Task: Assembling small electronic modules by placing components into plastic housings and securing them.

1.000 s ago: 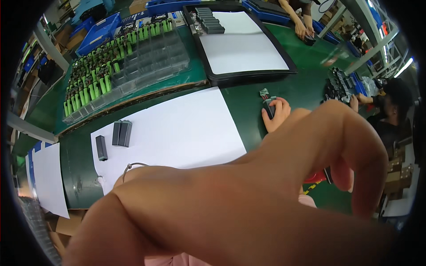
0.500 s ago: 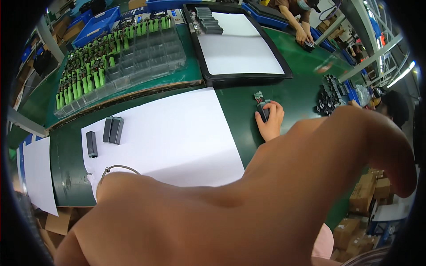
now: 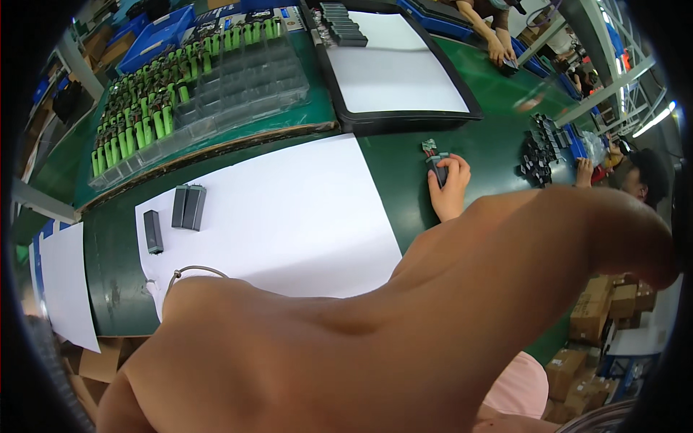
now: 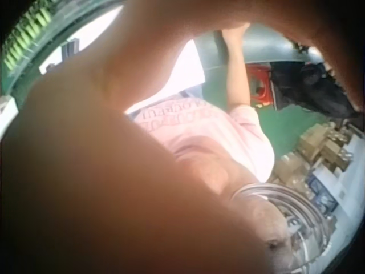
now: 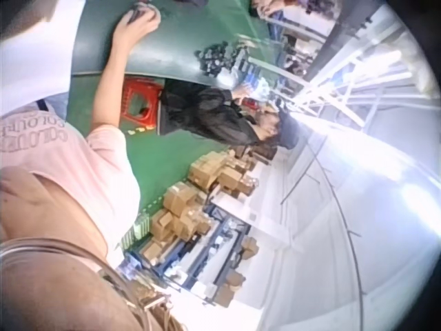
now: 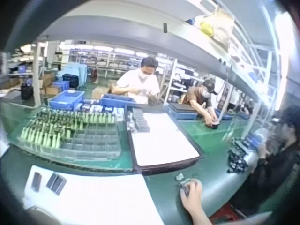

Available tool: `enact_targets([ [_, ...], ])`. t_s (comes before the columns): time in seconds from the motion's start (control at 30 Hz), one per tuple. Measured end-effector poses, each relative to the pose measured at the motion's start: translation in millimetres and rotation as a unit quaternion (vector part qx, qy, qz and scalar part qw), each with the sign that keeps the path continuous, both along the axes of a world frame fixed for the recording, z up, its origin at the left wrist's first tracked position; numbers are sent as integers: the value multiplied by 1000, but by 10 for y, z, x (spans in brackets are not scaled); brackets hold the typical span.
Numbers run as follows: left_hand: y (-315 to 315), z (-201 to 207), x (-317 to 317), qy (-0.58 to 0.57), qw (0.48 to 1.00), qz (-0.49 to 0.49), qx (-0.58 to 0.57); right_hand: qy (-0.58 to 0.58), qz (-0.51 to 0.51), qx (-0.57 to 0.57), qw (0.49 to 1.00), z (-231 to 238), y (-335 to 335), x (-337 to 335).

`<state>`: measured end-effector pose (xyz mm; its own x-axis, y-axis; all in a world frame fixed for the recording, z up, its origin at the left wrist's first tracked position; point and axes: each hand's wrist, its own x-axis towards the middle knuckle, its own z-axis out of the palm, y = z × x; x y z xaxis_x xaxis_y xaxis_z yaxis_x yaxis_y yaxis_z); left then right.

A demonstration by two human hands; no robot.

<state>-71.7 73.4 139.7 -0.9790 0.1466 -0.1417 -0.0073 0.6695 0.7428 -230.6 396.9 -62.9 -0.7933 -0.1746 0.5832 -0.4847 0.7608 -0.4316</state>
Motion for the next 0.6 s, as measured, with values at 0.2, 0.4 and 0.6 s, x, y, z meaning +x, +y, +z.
enact_targets([
  [0.2,-188,21,148,-53,996,67,-6,24,-32,18,999,129,-65,70],
  [0.4,-478,20,303,-109,983,146,-5,104,-2,56,993,466,-365,116],
  [0.6,-741,97,565,-165,957,236,-20,152,157,7,976,1028,-1230,77],
])
